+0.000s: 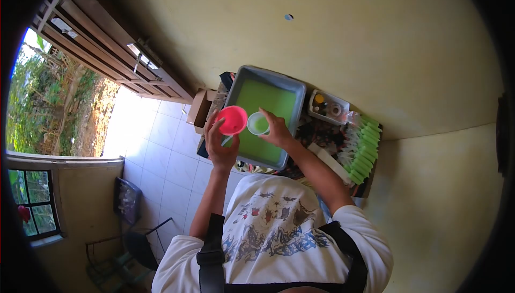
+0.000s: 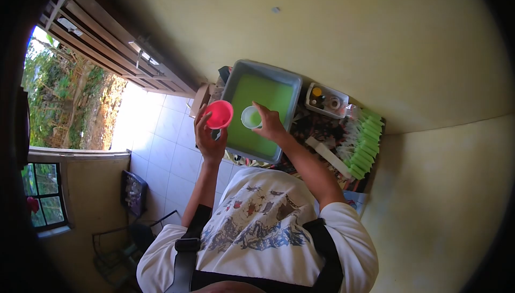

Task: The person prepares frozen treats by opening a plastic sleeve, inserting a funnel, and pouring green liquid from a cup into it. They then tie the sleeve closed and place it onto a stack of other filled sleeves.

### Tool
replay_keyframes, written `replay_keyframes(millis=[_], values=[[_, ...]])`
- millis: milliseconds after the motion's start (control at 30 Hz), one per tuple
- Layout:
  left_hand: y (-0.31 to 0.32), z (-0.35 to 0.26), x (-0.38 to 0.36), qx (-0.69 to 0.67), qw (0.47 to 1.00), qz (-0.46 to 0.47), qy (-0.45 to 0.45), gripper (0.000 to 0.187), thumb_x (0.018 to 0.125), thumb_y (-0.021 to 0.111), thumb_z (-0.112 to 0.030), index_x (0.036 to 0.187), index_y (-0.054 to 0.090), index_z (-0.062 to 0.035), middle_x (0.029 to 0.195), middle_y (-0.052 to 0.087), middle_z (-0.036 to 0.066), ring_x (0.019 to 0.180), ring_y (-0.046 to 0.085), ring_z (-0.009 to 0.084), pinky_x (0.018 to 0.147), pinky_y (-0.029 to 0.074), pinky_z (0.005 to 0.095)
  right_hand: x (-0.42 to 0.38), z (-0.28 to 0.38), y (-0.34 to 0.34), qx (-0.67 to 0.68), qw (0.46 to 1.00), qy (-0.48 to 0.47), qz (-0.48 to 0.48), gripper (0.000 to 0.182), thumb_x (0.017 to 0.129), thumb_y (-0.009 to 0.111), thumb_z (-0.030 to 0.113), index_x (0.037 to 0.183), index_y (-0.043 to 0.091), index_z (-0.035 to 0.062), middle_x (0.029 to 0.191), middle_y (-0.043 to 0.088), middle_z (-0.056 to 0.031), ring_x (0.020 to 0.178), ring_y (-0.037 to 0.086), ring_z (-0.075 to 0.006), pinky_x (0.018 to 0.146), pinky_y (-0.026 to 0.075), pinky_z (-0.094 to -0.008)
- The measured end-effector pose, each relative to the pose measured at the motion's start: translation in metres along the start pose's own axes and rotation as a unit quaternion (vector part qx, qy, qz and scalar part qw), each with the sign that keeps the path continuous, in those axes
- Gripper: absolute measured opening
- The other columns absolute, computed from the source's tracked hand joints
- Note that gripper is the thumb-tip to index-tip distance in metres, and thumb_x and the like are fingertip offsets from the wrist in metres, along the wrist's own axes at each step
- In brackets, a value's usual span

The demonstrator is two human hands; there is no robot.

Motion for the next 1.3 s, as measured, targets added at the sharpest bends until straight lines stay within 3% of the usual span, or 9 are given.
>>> replay_keyframes(millis=[67, 200, 433, 567, 600, 733, 867, 1167, 1300], values=[[0.005, -0.001, -0.001, 0.011, 1.0, 0.009, 0.013, 0.071, 0.076, 0.082, 0.013, 0.14, 0.062, -0.009, 0.158, 0.053, 0.019, 0.145, 0.056, 0.0383, 0.105, 0.064, 0.0437, -0.007, 0.024, -0.04, 0.059, 0.997, 0.023, -0.045, 0.112, 0.071, 0.097, 0.02, 0.165, 0.039, 0.0067, 0.154, 0.06, -0.0218, 0.14, 0.061, -0.0376, 0.116, 0.05, -0.0447], [0.024, -0.007, -0.003, -0.018, 0.999, 0.029, 0.007, 0.07, 0.077, 0.081, 0.014, 0.141, 0.062, -0.0087, 0.157, 0.053, 0.02, 0.143, 0.058, 0.0381, 0.102, 0.065, 0.0418, -0.033, 0.048, -0.111, 0.106, 0.984, 0.054, -0.135, 0.112, 0.073, 0.097, 0.014, 0.166, 0.036, 0.0039, 0.153, 0.06, -0.0211, 0.14, 0.062, -0.0336, 0.116, 0.051, -0.0446], [0.093, -0.045, -0.01, -0.063, 0.991, 0.116, 0.035, 0.072, 0.075, 0.081, 0.014, 0.141, 0.063, -0.0077, 0.158, 0.054, 0.021, 0.14, 0.061, 0.0381, 0.097, 0.065, 0.0403, -0.088, 0.088, -0.235, 0.111, 0.949, -0.008, -0.293, 0.117, 0.072, 0.097, 0.012, 0.169, 0.031, 0.0035, 0.148, 0.064, -0.0206, 0.13, 0.066, -0.0355, 0.112, 0.053, -0.0458], [0.143, -0.084, -0.018, -0.092, 0.98, 0.161, 0.07, 0.071, 0.073, 0.082, 0.011, 0.139, 0.065, -0.0085, 0.157, 0.056, 0.023, 0.141, 0.06, 0.0412, 0.103, 0.06, 0.0457, -0.117, 0.119, -0.295, -0.096, 0.956, -0.007, -0.276, 0.12, 0.074, 0.097, 0.018, 0.17, 0.028, 0.0041, 0.151, 0.064, -0.0148, 0.135, 0.061, -0.0361, 0.117, 0.042, -0.0497], [0.154, -0.094, -0.02, -0.097, 0.978, 0.166, 0.081, 0.07, 0.074, 0.082, 0.01, 0.139, 0.065, -0.0085, 0.157, 0.057, 0.023, 0.142, 0.059, 0.0417, 0.104, 0.059, 0.0467, -0.123, 0.119, -0.306, -0.11, 0.958, 0.0, -0.267, 0.119, 0.074, 0.097, 0.021, 0.17, 0.029, 0.0047, 0.155, 0.063, -0.0101, 0.138, 0.059, -0.0334, 0.12, 0.035, -0.0495], [0.191, -0.13, -0.027, -0.105, 0.968, 0.2, 0.113, 0.07, 0.075, 0.082, 0.009, 0.14, 0.064, -0.0081, 0.158, 0.055, 0.024, 0.143, 0.058, 0.0432, 0.108, 0.058, 0.0482, -0.134, 0.133, -0.35, -0.168, 0.961, -0.016, -0.22, 0.112, 0.077, 0.095, 0.021, 0.169, 0.031, 0.0066, 0.157, 0.061, -0.0071, 0.139, 0.06, -0.0266, 0.122, 0.031, -0.0478], [0.217, -0.163, -0.035, -0.116, 0.956, 0.232, 0.135, 0.073, 0.076, 0.081, 0.011, 0.144, 0.06, -0.0075, 0.16, 0.051, 0.025, 0.143, 0.057, 0.0428, 0.108, 0.058, 0.0459, -0.138, 0.149, -0.379, -0.214, 0.954, -0.042, -0.208, 0.1, 0.079, 0.092, 0.016, 0.165, 0.041, 0.0132, 0.153, 0.064, -0.0073, 0.145, 0.058, -0.021, 0.121, 0.03, -0.0492], [0.245, -0.193, -0.041, -0.136, 0.953, 0.23, 0.142, 0.072, 0.078, 0.082, 0.011, 0.145, 0.058, -0.0055, 0.161, 0.049, 0.025, 0.141, 0.06, 0.0383, 0.103, 0.061, 0.0423, -0.144, 0.161, -0.402, -0.288, 0.935, -0.097, -0.183, 0.098, 0.072, 0.091, 0.007, 0.16, 0.049, 0.0142, 0.15, 0.066, -0.0046, 0.14, 0.063, -0.019, 0.119, 0.032, -0.0502], [0.249, -0.193, -0.041, -0.149, 0.956, 0.208, 0.143, 0.069, 0.078, 0.079, 0.01, 0.143, 0.062, -0.0072, 0.16, 0.052, 0.024, 0.142, 0.059, 0.0417, 0.097, 0.064, 0.0412, -0.142, 0.167, -0.406, -0.293, 0.935, -0.104, -0.169, 0.09, 0.075, 0.09, 0.007, 0.157, 0.053, 0.0154, 0.152, 0.066, -0.0017, 0.139, 0.063, -0.018, 0.119, 0.033, -0.0517]])
Point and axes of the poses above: each hand's wrist, its own x-axis towards the middle knuckle, its own y-axis out of the palm, z = x × y, the point moved 10 cm from there along x, towards the middle knuckle
